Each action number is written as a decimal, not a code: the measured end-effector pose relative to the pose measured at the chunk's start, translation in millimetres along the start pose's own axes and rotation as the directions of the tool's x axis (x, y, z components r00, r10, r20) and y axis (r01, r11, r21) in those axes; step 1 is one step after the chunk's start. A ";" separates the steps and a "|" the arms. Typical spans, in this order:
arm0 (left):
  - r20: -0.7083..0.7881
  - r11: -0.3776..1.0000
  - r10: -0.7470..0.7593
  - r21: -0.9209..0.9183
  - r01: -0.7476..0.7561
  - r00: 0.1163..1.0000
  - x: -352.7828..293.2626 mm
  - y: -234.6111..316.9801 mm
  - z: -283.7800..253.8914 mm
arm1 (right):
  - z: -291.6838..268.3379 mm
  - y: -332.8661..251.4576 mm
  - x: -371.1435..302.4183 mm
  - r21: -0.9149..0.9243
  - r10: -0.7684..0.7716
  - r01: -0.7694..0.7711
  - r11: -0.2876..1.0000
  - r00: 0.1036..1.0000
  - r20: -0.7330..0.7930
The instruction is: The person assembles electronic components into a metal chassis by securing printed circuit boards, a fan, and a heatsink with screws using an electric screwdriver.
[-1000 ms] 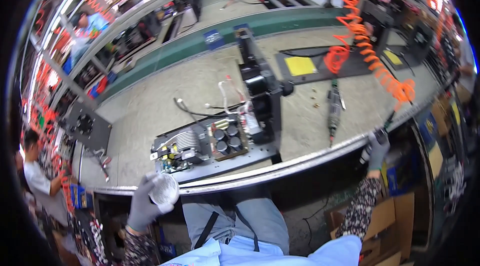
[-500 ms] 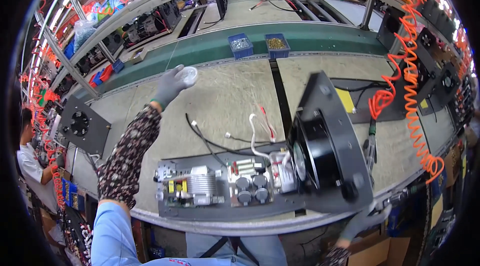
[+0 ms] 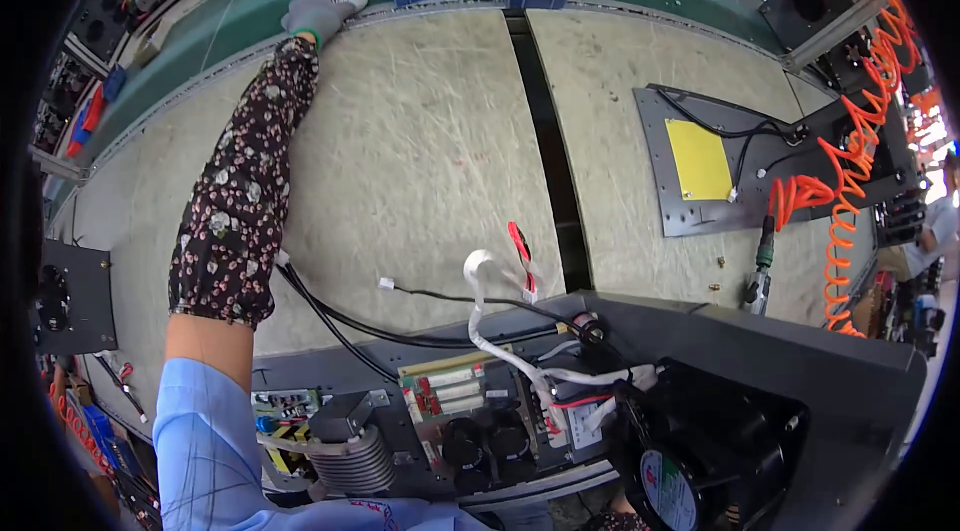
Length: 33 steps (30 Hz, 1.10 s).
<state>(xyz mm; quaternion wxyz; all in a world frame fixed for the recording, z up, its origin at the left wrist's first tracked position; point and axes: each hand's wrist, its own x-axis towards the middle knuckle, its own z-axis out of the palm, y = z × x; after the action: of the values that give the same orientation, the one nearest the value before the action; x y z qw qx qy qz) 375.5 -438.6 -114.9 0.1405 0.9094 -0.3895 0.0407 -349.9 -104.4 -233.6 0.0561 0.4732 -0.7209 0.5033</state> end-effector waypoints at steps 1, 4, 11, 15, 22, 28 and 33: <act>0.010 1.000 -0.006 -0.021 0.006 1.000 -2.1 -0.2 -3.8 | 5.2 -11.7 -4.5 -0.019 -0.012 0.012 1.000 1.000 0.008; 0.016 0.997 -0.026 -0.076 0.027 1.000 -26.3 -5.6 -25.5 | 22.6 -39.3 -0.7 -0.054 -0.036 0.038 0.998 0.999 0.023; -0.006 0.873 0.450 -0.206 -0.441 0.893 -175.1 -118.2 -124.8 | 49.5 -95.4 -0.9 -0.071 -0.042 0.044 0.997 0.999 0.028; -0.033 0.864 0.374 -0.351 -0.361 0.927 -300.5 -202.3 -206.8 | 26.7 -100.0 -5.8 0.103 0.072 -0.091 0.991 0.982 0.175; -0.326 0.947 -0.014 -0.308 -0.093 0.945 -489.9 -307.8 -192.0 | -37.6 -223.7 -25.0 0.552 -0.274 0.226 0.802 0.962 0.004; -0.437 0.972 -0.114 -0.233 0.010 0.892 -531.1 -330.9 -148.4 | 22.3 -389.5 -51.0 0.814 -0.762 -0.014 0.580 0.345 0.549; -0.486 0.978 -0.173 -0.184 0.093 0.857 -517.9 -333.0 -146.0 | 143.0 -440.2 -78.1 0.673 -0.741 0.341 0.656 0.121 0.660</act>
<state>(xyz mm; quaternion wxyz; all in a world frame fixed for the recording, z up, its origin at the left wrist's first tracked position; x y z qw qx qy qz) 261.3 183.1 -144.7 0.3087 0.8790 -0.2777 0.2344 74.4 -187.0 -50.8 -0.2531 0.8984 -0.2861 0.2167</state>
